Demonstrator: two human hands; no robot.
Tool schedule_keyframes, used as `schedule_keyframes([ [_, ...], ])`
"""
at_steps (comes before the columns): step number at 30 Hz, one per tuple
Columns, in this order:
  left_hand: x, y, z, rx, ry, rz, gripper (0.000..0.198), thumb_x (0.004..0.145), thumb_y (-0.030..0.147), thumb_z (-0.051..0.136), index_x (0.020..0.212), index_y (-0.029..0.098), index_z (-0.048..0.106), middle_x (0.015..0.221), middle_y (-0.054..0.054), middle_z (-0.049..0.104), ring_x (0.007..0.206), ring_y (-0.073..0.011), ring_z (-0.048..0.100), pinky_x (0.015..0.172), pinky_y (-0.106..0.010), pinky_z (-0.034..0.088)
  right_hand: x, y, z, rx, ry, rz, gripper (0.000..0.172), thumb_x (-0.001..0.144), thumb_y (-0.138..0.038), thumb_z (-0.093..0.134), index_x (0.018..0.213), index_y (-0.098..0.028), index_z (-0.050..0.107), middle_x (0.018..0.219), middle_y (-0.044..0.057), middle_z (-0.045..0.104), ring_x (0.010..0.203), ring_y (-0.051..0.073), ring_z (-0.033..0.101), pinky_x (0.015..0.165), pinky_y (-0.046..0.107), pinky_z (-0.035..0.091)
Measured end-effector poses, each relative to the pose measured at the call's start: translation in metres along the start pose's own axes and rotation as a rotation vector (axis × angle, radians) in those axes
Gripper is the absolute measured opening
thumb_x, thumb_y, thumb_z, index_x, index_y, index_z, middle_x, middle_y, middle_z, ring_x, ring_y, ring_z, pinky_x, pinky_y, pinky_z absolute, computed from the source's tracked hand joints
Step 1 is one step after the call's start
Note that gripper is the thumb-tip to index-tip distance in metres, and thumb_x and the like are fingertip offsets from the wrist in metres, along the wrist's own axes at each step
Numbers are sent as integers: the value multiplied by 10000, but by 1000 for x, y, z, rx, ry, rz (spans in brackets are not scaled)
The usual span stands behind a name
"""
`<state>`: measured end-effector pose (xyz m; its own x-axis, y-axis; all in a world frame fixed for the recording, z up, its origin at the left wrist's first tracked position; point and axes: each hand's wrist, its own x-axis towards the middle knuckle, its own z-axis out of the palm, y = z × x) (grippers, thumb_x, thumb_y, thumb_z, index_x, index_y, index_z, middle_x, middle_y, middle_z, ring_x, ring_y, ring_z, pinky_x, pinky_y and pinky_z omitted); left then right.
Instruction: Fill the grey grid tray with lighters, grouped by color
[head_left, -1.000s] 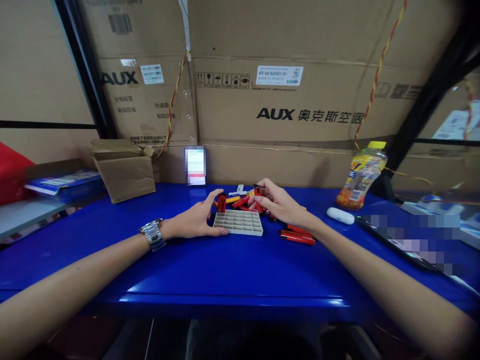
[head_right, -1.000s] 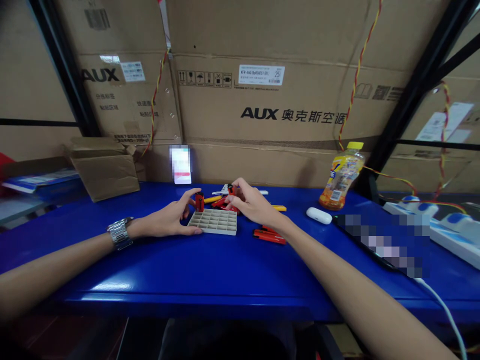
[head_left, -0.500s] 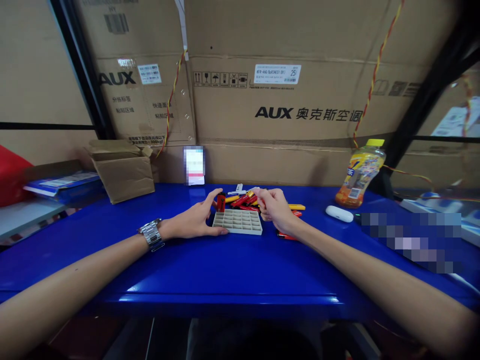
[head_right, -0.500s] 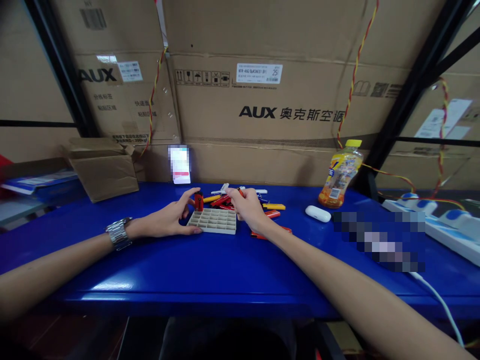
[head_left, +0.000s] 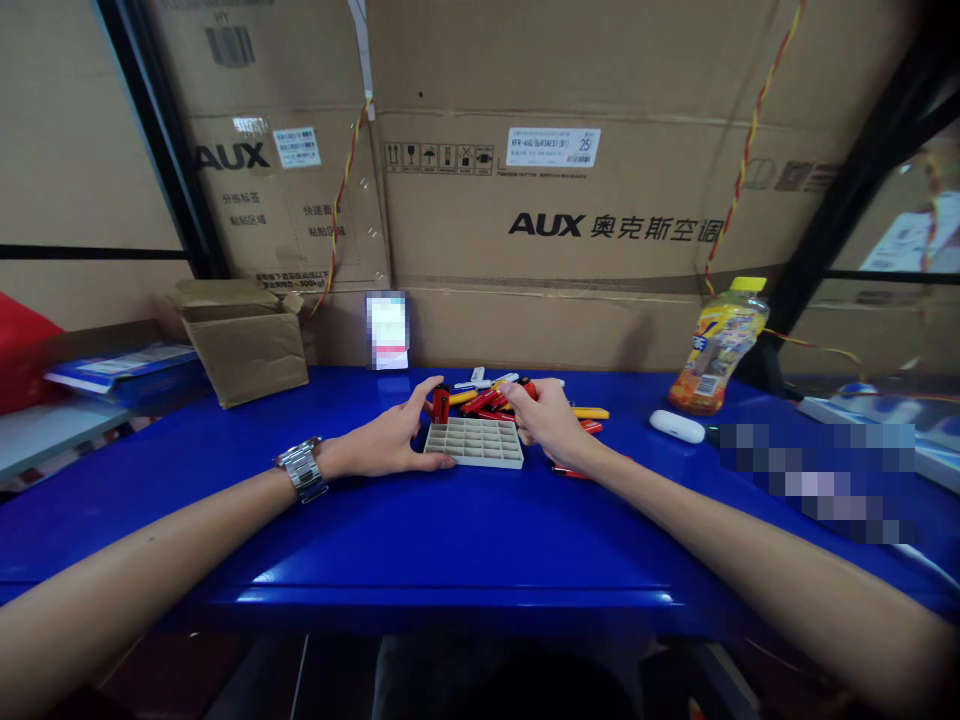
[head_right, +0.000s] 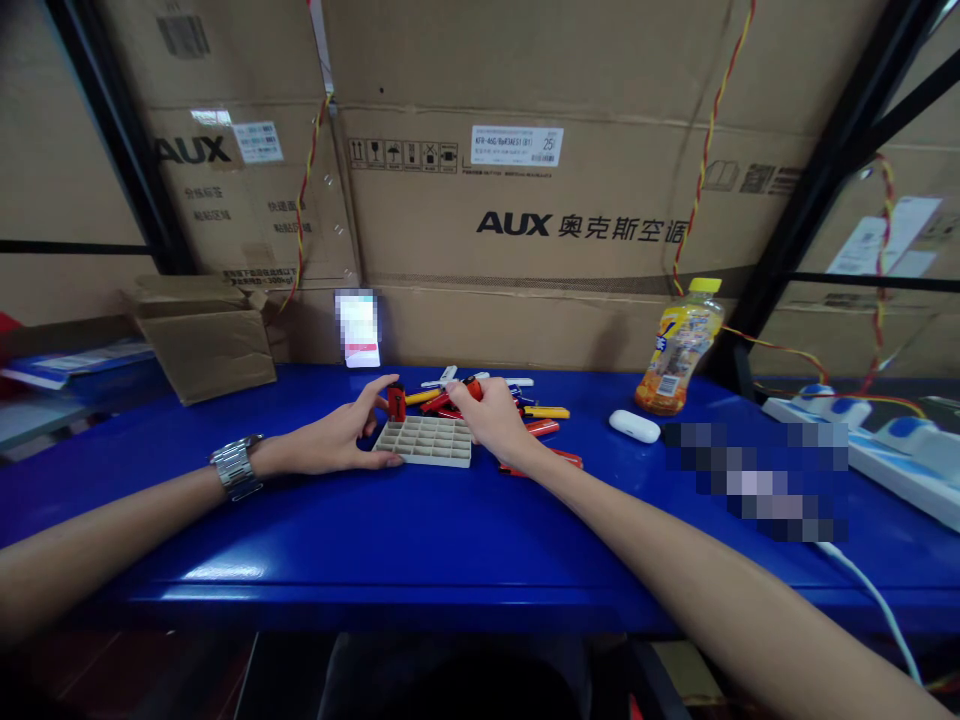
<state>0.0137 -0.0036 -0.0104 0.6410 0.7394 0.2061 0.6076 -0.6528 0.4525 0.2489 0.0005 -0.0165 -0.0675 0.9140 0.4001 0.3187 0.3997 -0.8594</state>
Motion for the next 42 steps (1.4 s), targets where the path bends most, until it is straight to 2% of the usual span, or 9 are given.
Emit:
schedule_keyframes([
  [3, 0, 0, 1, -8, 0, 22, 1021, 753, 545, 640, 1465, 206, -9, 1215, -176, 547, 1019, -328, 599, 864, -473, 466, 0, -1, 1, -70, 29, -6, 316, 778, -298, 509, 500, -215, 383, 387, -59, 356, 376, 77, 329, 405, 248, 238],
  [8, -1, 0, 4, -33, 17, 32, 1069, 759, 534, 638, 1464, 174, -82, 1235, -203, 545, 1063, -347, 589, 909, -509, 447, 1, 0, 2, -39, 56, 2, 320, 790, -326, 516, 520, -218, 381, 391, -60, 354, 389, 81, 325, 411, 247, 240],
  [14, 1, 2, 9, -55, 20, 8, 1118, 754, 537, 640, 1461, 149, -134, 1282, -231, 508, 1124, -372, 550, 932, -530, 430, 1, -4, 0, 142, -34, 34, 450, 801, -518, 538, 509, -215, 377, 387, -75, 297, 367, 70, 269, 401, 248, 228],
  [20, 3, -1, 15, -55, 64, -4, 1111, 730, 542, 655, 1465, 152, -81, 1253, -224, 510, 1071, -376, 569, 882, -529, 457, 7, -8, 2, 335, -195, -30, 511, 922, -545, 261, 868, -166, 599, 557, -25, 449, 488, 107, 413, 494, 255, 365],
  [24, 4, 0, 17, -38, 79, 23, 1083, 730, 561, 646, 1464, 169, -48, 1234, -215, 516, 1032, -368, 586, 850, -515, 470, 5, -11, 3, 159, -192, -153, 301, 879, -474, 480, 879, -188, 575, 675, -18, 502, 591, 109, 462, 555, 250, 391],
  [28, 4, 3, 16, -14, 50, -12, 1082, 730, 582, 637, 1461, 166, -44, 1220, -213, 531, 1017, -366, 590, 834, -505, 471, 0, -17, 3, -50, -214, -235, 260, 791, -432, 632, 815, -175, 592, 625, -26, 520, 560, 108, 457, 531, 253, 371],
  [31, 4, 5, 15, -7, 39, -32, 1085, 727, 588, 637, 1459, 162, -41, 1223, -215, 536, 1024, -367, 586, 843, -504, 461, 0, -17, 5, -65, -228, -227, 258, 799, -419, 621, 817, -162, 622, 601, -18, 552, 538, 113, 482, 518, 259, 382],
  [37, 4, 6, 15, 8, 37, -49, 1100, 718, 607, 638, 1461, 127, -16, 1148, -222, 579, 982, -372, 604, 814, -501, 467, 3, -16, 10, 22, -327, -233, 157, 818, -278, 599, 903, -153, 640, 855, 60, 684, 750, 161, 635, 698, 316, 488],
  [42, 4, 6, 15, 26, 48, 0, 1082, 743, 597, 619, 1464, 136, -43, 1192, -234, 557, 999, -380, 606, 820, -503, 466, 3, -23, 7, -307, -301, -374, 145, 866, -223, 519, 893, -167, 650, 786, 39, 674, 660, 148, 582, 641, 298, 427],
])
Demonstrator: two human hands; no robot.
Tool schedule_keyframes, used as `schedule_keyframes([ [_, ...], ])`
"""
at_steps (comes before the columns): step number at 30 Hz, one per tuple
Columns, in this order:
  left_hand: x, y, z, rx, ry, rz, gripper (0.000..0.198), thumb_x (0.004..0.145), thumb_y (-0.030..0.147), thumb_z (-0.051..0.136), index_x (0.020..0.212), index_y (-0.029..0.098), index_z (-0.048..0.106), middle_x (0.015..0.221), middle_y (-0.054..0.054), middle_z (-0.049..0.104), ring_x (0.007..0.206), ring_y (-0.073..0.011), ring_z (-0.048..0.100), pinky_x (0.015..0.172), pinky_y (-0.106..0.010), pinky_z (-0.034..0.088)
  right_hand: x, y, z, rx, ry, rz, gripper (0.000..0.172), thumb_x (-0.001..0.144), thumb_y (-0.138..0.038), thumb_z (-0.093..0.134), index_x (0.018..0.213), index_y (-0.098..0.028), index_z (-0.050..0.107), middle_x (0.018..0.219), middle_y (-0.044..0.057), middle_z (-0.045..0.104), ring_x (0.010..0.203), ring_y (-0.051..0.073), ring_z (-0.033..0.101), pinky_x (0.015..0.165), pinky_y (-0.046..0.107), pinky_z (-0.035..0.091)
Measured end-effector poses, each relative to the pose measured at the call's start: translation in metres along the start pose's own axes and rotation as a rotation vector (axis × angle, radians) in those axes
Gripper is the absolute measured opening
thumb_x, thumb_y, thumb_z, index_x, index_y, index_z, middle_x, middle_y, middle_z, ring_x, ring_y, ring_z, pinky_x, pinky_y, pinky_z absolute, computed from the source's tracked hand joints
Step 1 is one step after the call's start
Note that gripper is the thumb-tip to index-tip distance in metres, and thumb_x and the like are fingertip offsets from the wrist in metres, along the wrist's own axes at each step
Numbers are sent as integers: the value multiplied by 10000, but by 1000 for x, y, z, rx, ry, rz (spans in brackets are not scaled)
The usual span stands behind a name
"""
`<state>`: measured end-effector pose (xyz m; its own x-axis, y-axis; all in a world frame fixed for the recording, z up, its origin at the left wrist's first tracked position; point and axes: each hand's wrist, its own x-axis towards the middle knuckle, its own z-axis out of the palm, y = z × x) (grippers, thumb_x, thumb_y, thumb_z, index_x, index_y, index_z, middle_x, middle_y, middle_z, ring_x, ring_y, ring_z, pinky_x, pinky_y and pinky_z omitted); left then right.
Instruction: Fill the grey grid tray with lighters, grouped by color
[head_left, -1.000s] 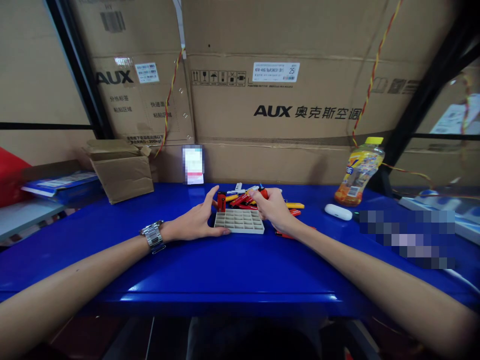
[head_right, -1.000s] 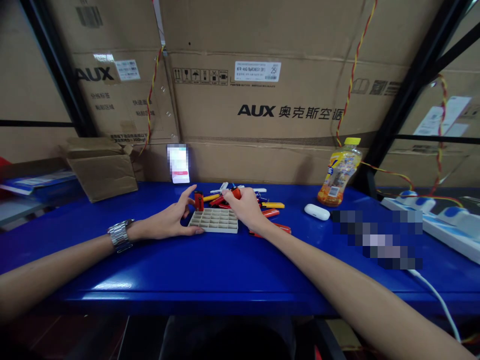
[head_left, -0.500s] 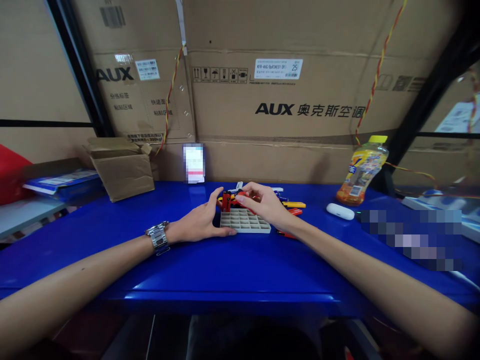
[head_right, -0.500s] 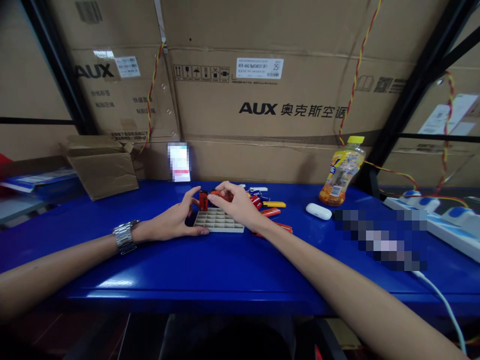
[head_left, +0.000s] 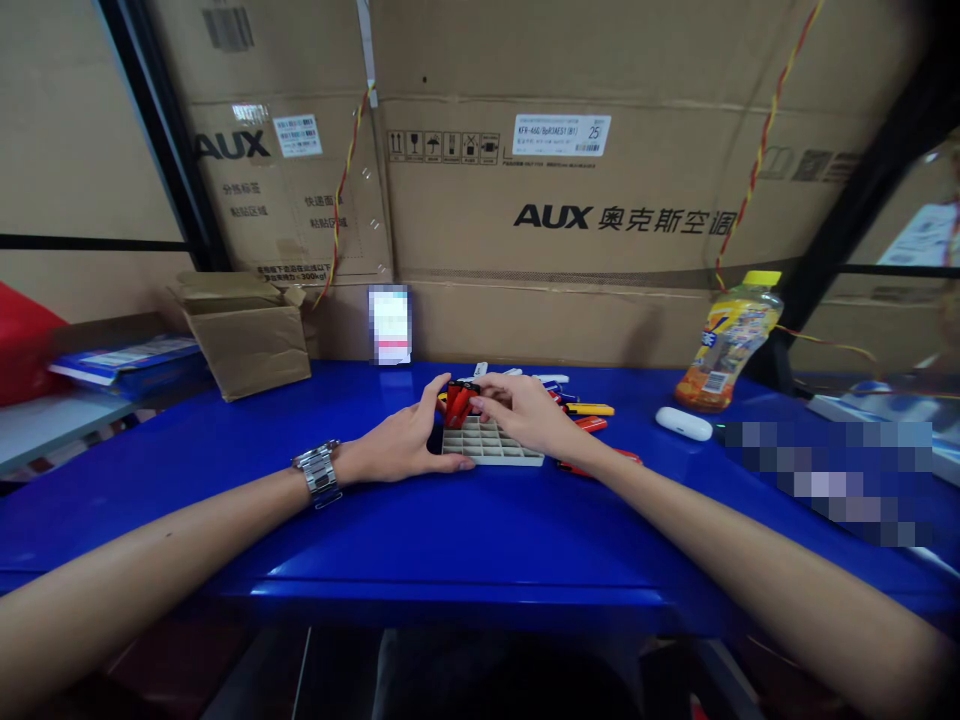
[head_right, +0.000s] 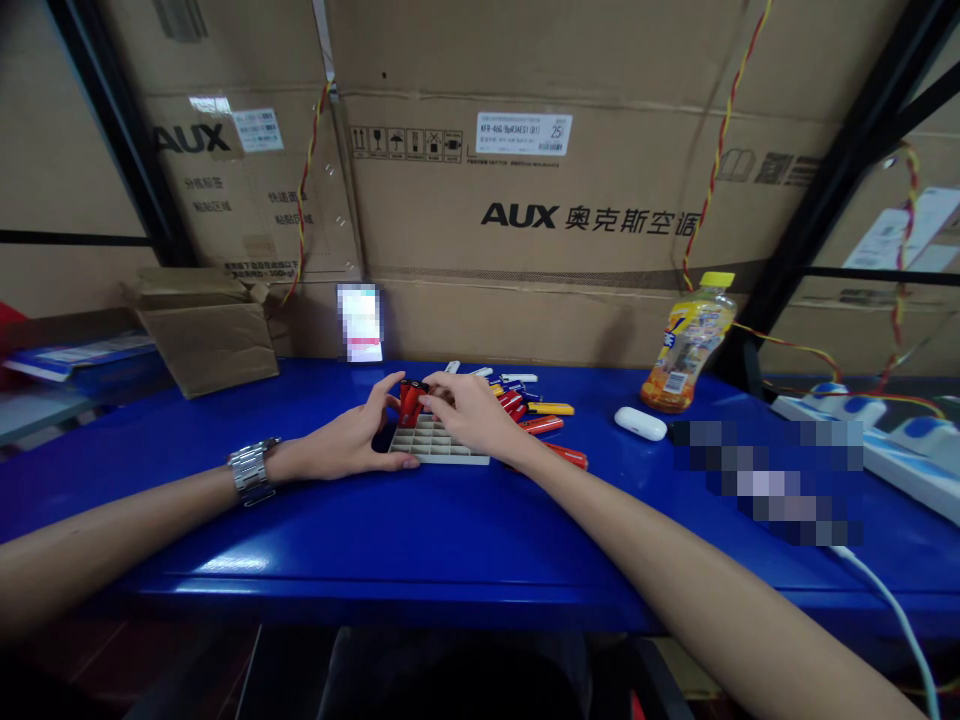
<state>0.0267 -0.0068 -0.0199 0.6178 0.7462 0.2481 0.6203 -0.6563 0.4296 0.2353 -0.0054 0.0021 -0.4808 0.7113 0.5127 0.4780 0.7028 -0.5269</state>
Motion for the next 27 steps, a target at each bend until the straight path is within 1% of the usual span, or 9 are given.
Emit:
schedule_keyframes([
  [3, 0, 1, -1, 10, -5, 28, 1084, 760, 586, 609, 1465, 156, -94, 1201, -214, 557, 995, -364, 610, 826, -491, 469, 0, -2, -2, -208, -17, -55, 162, 877, -198, 490, 912, -165, 644, 786, 44, 668, 654, 150, 561, 643, 297, 390],
  [5, 0, 1, -1, 15, -5, 43, 1080, 769, 584, 604, 1464, 178, -115, 1206, -204, 553, 980, -353, 617, 814, -479, 476, 0, -2, -2, -234, -33, -58, 173, 885, -216, 483, 957, -166, 632, 780, 43, 667, 646, 151, 563, 636, 296, 387],
  [8, 0, 1, -1, 21, 4, 67, 1067, 776, 578, 601, 1466, 203, -122, 1199, -195, 552, 933, -337, 633, 782, -462, 487, -1, -1, 0, -182, -5, -49, 271, 881, -268, 508, 1131, -180, 569, 757, 27, 665, 638, 159, 574, 628, 303, 404],
  [10, 0, 0, -1, 15, 10, 78, 1061, 776, 577, 604, 1468, 211, -112, 1205, -190, 549, 944, -339, 628, 793, -467, 482, -1, 2, 1, -117, 15, -56, 347, 884, -283, 509, 1219, -192, 503, 777, 25, 672, 673, 167, 600, 642, 310, 426],
  [14, 0, -1, -1, 16, 9, 89, 1008, 785, 578, 593, 1474, 236, -59, 1289, -188, 496, 1043, -360, 584, 864, -492, 450, -1, 5, 0, -24, 12, -44, 277, 889, -254, 484, 1159, -194, 478, 740, 13, 666, 667, 162, 626, 653, 311, 457],
  [19, -1, 2, -2, 28, 2, 78, 976, 788, 569, 590, 1475, 244, -22, 1296, -170, 498, 1064, -372, 575, 870, -490, 450, -2, 3, -1, 80, 5, -8, 230, 882, -216, 461, 1110, -205, 432, 735, 7, 654, 702, 168, 650, 663, 309, 470],
  [22, -1, 1, -2, 7, 4, 72, 989, 785, 567, 594, 1473, 227, -30, 1283, -179, 514, 1064, -374, 581, 868, -499, 452, -2, 4, -2, 3, 24, -31, 208, 886, -215, 448, 1094, -208, 453, 760, 12, 656, 706, 166, 635, 658, 306, 457],
  [24, -1, 0, -1, -2, 9, 63, 1007, 779, 572, 597, 1469, 208, -39, 1278, -194, 520, 1061, -375, 586, 877, -512, 446, -1, 9, -3, -108, 41, -62, 178, 888, -200, 433, 1056, -202, 492, 828, 35, 667, 744, 174, 621, 682, 318, 452],
  [27, -1, -1, 1, 3, 10, 51, 1021, 777, 579, 595, 1463, 176, -44, 1248, -214, 542, 1057, -378, 590, 881, -521, 443, 3, 22, -4, -364, 9, -133, 218, 878, -147, 407, 1032, -178, 558, 1013, 95, 659, 938, 226, 573, 810, 378, 433],
])
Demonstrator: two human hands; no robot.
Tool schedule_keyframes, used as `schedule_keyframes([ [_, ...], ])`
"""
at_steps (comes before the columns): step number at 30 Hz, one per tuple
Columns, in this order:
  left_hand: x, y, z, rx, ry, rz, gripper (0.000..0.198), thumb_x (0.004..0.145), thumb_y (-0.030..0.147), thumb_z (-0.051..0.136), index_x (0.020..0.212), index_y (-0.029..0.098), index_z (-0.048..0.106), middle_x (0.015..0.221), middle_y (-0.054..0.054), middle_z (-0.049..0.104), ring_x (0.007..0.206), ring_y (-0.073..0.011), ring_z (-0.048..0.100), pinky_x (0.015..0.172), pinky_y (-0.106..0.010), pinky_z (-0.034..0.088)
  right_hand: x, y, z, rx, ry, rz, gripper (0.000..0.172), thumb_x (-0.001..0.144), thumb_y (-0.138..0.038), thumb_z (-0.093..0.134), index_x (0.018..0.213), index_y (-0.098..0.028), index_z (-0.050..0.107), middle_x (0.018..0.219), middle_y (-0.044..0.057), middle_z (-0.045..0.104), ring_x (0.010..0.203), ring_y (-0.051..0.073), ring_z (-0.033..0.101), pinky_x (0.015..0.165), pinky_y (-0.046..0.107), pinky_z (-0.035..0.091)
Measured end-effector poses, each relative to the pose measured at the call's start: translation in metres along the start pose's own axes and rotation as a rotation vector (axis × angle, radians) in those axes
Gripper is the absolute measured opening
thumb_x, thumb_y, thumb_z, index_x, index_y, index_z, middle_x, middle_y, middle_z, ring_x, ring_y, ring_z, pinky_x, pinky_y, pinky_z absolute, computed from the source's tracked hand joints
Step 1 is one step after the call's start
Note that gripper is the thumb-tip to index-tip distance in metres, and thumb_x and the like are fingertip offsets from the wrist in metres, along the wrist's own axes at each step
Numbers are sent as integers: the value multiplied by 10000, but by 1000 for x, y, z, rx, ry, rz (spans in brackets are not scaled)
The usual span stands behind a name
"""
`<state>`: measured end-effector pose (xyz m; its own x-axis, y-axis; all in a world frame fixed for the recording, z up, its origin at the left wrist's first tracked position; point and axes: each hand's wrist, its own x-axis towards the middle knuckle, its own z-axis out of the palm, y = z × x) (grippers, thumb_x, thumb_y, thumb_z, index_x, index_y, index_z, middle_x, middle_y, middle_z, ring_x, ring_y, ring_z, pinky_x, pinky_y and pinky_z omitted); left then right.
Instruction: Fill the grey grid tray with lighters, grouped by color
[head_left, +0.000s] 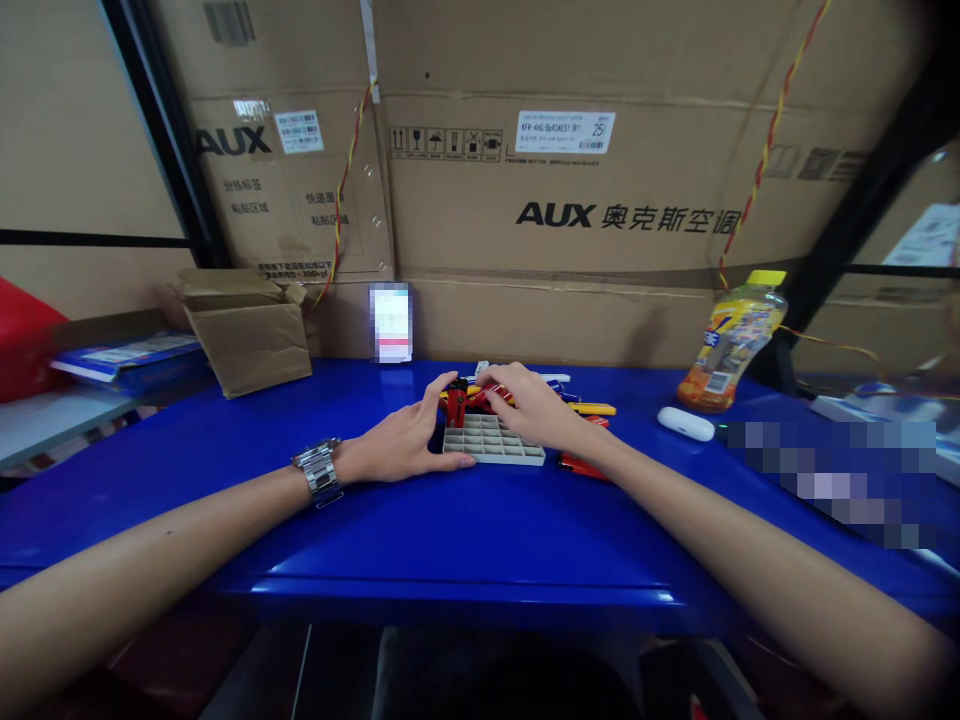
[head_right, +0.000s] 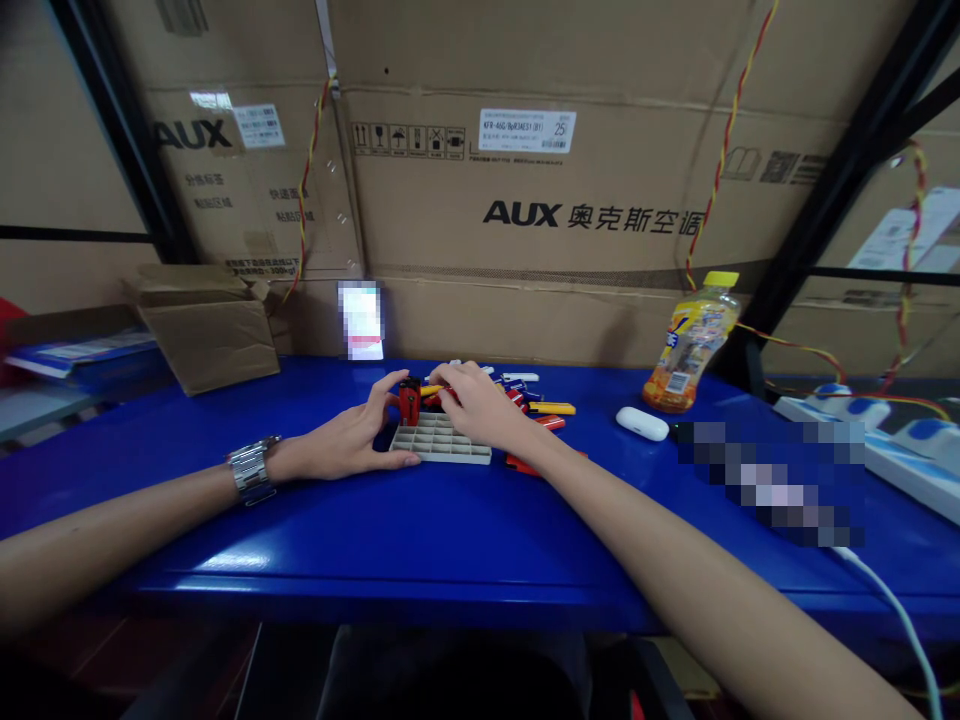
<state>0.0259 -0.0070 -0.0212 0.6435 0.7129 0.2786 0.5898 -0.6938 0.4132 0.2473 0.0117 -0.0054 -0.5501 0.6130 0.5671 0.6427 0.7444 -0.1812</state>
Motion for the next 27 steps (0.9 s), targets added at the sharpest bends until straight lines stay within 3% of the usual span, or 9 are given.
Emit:
schedule_keyframes([
  [2, 0, 0, 0, 8, -4, 4, 1020, 782, 579, 589, 1459, 165, -51, 1240, -222, 547, 1061, -380, 591, 879, -516, 447, 1, 8, 4, -162, -58, -51, 291, 872, -121, 392, 1094, -156, 578, 1150, 128, 619, 1046, 264, 515, 878, 419, 401],
  [5, 0, 1, 0, 16, -9, -18, 1031, 777, 578, 596, 1456, 156, -55, 1241, -229, 544, 1068, -385, 587, 879, -512, 449, 1, 14, 8, -275, -165, -83, 348, 882, -124, 382, 1168, -145, 578, 1248, 135, 576, 1056, 281, 495, 879, 434, 393],
  [14, 1, 2, -1, 7, -32, -72, 1067, 757, 584, 613, 1454, 144, -65, 1188, -221, 572, 1014, -379, 609, 855, -504, 458, 2, 14, 6, -385, -227, -53, 281, 909, -195, 419, 1077, -124, 632, 1016, 155, 607, 893, 253, 482, 783, 383, 385],
  [19, 1, 2, -2, 5, -16, -71, 1071, 747, 605, 616, 1454, 143, -43, 1206, -230, 561, 1007, -380, 614, 843, -514, 469, 0, 17, 3, -409, -226, -44, 270, 903, -194, 425, 1080, -128, 617, 1020, 152, 588, 862, 247, 465, 750, 363, 377],
  [23, 1, 2, -4, -21, -19, -65, 1077, 744, 598, 622, 1455, 146, -49, 1260, -237, 530, 1073, -380, 589, 894, -519, 455, 0, 21, -11, -355, -232, 10, 357, 904, -245, 449, 1231, -137, 542, 1082, 160, 594, 959, 266, 494, 789, 369, 388],
  [25, 1, 2, -5, -35, -32, -78, 1080, 740, 598, 626, 1455, 148, -47, 1279, -238, 520, 1100, -377, 576, 918, -521, 445, 0, 22, -25, -304, -242, 44, 333, 887, -297, 490, 1164, -137, 584, 1066, 155, 612, 975, 263, 517, 791, 358, 393],
  [27, 2, 2, -6, -33, -40, -91, 1085, 736, 602, 627, 1456, 143, -42, 1286, -243, 516, 1115, -379, 566, 933, -527, 435, 0, 21, -42, -200, -331, 84, 260, 865, -349, 521, 972, -145, 643, 915, 113, 650, 833, 213, 562, 721, 319, 401],
])
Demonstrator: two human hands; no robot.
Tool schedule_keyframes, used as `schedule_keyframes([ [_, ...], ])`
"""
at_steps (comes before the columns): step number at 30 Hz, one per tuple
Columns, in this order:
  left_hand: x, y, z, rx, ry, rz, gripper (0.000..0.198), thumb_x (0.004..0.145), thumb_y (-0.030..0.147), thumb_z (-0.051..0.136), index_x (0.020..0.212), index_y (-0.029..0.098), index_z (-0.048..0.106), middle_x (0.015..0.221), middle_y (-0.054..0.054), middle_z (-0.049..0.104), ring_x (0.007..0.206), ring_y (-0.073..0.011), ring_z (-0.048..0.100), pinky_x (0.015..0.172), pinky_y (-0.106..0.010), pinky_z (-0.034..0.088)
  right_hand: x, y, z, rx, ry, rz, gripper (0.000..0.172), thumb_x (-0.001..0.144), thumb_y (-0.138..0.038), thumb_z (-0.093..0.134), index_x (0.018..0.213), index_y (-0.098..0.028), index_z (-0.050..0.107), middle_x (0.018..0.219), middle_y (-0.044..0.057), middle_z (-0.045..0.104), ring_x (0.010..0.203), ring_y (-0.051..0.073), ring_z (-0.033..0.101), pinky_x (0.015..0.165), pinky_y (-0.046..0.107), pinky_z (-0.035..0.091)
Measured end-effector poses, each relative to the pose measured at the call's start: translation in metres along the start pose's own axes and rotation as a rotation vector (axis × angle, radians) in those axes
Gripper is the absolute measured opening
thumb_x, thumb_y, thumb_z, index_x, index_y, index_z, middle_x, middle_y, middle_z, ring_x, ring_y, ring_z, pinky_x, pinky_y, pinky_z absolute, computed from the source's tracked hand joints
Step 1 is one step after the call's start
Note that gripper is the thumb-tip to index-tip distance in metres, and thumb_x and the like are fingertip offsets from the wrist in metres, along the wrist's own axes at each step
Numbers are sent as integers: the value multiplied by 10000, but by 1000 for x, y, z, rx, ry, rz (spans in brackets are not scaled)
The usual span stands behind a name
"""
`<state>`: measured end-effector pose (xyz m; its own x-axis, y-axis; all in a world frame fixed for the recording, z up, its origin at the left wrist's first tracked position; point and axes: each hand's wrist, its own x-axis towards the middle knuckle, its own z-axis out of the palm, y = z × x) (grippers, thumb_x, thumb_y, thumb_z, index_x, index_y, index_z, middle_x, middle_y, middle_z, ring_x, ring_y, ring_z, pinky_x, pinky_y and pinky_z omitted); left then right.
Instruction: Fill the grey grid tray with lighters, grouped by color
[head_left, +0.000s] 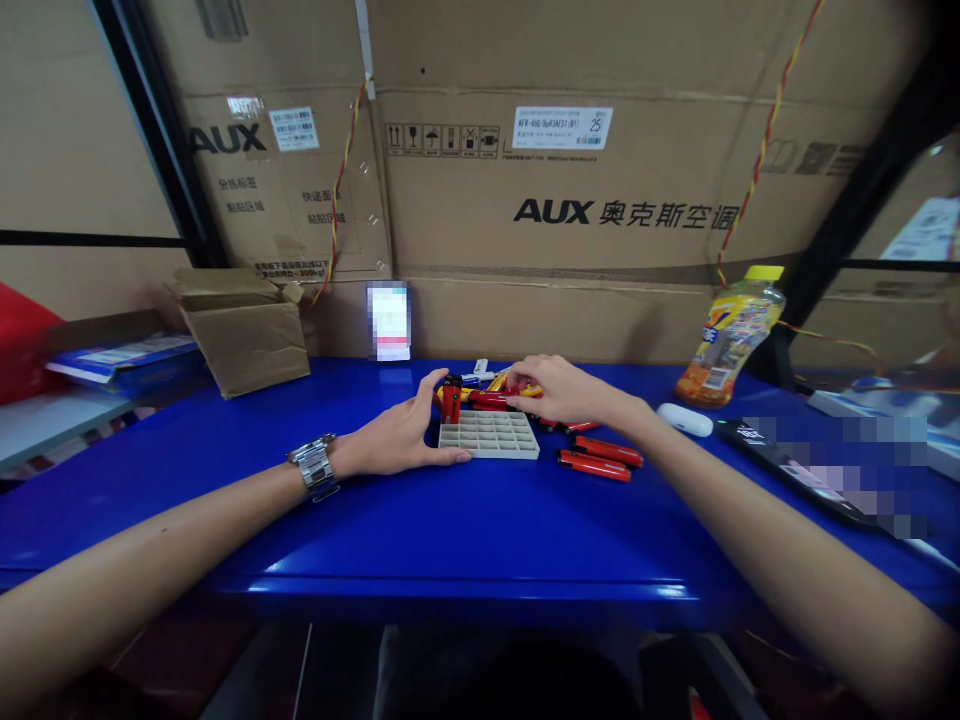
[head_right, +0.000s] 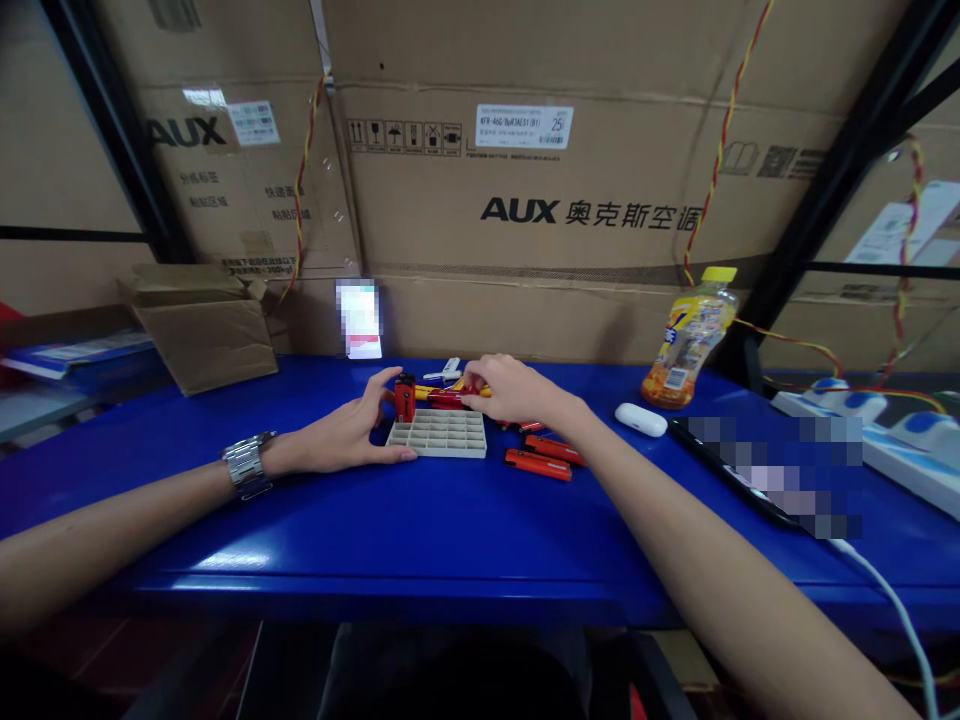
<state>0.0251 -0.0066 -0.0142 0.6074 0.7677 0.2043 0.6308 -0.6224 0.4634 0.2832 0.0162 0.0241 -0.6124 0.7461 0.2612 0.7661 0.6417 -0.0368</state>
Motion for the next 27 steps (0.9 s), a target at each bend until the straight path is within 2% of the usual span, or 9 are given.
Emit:
schedule_keyframes([
  [2, 0, -1, -1, 12, 4, -4, 1091, 732, 609, 626, 1454, 128, -35, 1288, -249, 513, 1133, -380, 553, 949, -530, 424, -8, 0, -16, 110, -159, 29, 271, 819, -414, 567, 828, -152, 639, 749, 59, 645, 656, 160, 551, 616, 285, 384],
  [6, 2, -7, -1, 7, 29, 44, 1063, 742, 598, 616, 1449, 125, -21, 1292, -233, 516, 1157, -361, 539, 973, -509, 416, -22, -4, -36, 208, -520, 57, 279, 697, -434, 678, 741, -163, 629, 670, 13, 617, 586, 133, 528, 541, 254, 355],
  [8, 2, -11, -1, 3, 34, 63, 1038, 751, 589, 609, 1448, 140, -16, 1281, -217, 531, 1143, -352, 552, 961, -498, 428, -26, -7, -37, 189, -623, 116, 279, 620, -401, 735, 729, -167, 630, 634, -3, 601, 559, 131, 513, 518, 250, 342],
  [10, 2, -14, -1, 9, 40, 59, 1033, 750, 589, 610, 1449, 150, -12, 1268, -208, 542, 1132, -350, 561, 953, -494, 436, -28, -11, -36, 138, -639, 166, 222, 582, -313, 746, 705, -171, 628, 590, -15, 581, 526, 128, 492, 502, 252, 326],
  [15, 3, -16, 0, 38, 63, 9, 1046, 739, 605, 616, 1453, 152, 1, 1282, -221, 524, 1135, -362, 556, 945, -502, 437, -26, -15, -32, 119, -544, 90, 45, 627, -169, 637, 671, -168, 649, 653, 16, 624, 580, 147, 535, 540, 263, 359],
  [17, 4, -15, 0, 48, 72, -6, 1038, 740, 609, 612, 1452, 143, 17, 1285, -228, 520, 1132, -368, 555, 937, -501, 440, -25, -16, -33, 171, -462, 67, 97, 685, -191, 596, 741, -172, 672, 705, 26, 651, 616, 155, 556, 561, 265, 377],
  [22, 5, -14, 1, 73, 91, -32, 1016, 749, 616, 595, 1448, 146, 26, 1289, -223, 521, 1134, -382, 550, 930, -515, 432, -20, -22, -30, 377, -127, -16, 242, 853, -280, 471, 936, -160, 664, 792, 37, 655, 644, 135, 543, 593, 261, 390],
  [24, 6, -14, 2, 69, 89, -29, 1013, 752, 613, 592, 1447, 155, 16, 1289, -212, 526, 1139, -375, 549, 935, -507, 431, -18, -24, -24, 453, -16, -5, 278, 884, -314, 450, 999, -151, 643, 789, 36, 644, 622, 124, 526, 583, 258, 389],
  [27, 6, -14, 2, 77, 96, -20, 1007, 752, 611, 590, 1445, 146, 28, 1280, -219, 527, 1127, -369, 560, 924, -492, 439, -14, -27, -10, 498, 106, -41, 238, 875, -308, 484, 964, -154, 643, 832, 44, 641, 677, 128, 541, 616, 261, 408],
])
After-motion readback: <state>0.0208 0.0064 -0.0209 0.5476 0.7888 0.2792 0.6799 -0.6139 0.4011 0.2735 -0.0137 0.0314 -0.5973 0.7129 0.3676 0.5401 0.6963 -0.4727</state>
